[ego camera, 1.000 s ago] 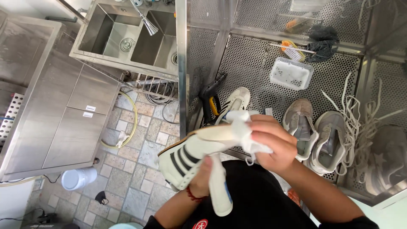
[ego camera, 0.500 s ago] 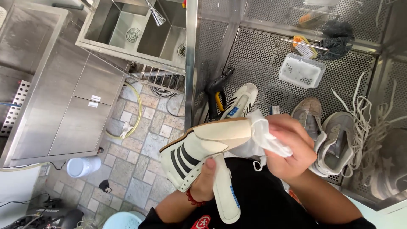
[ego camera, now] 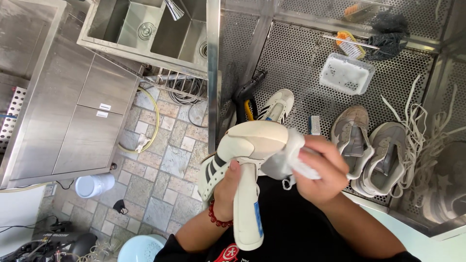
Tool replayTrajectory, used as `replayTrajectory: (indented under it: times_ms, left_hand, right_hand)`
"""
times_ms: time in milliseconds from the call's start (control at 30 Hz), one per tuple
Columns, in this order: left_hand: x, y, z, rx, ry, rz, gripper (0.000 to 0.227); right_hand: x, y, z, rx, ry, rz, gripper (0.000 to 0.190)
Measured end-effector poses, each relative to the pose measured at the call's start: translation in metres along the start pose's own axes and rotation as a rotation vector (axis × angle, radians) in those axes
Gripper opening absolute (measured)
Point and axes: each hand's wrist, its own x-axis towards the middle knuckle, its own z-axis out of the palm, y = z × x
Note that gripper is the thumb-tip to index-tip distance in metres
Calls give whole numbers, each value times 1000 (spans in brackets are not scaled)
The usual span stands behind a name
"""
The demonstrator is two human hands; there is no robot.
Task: The recorder is cleaning white sneakers using a brush, a cloth, and a cleaning solution.
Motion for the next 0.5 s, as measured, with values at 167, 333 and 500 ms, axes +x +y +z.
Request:
replayTrajectory:
  times_ms: [167,333,500]
  left_hand:
    - [18,-7,7,-305,-33,-43,64]
    - [24,21,40,-533,13,-213,67]
    - [26,-2,-8,-763,-313,-101,74]
  right_hand:
    - [21,-8,3,-122,113,-68,26]
    - [0,-5,14,-170,183,-43,19]
    - [-14,-7,18,-144,176,47,24]
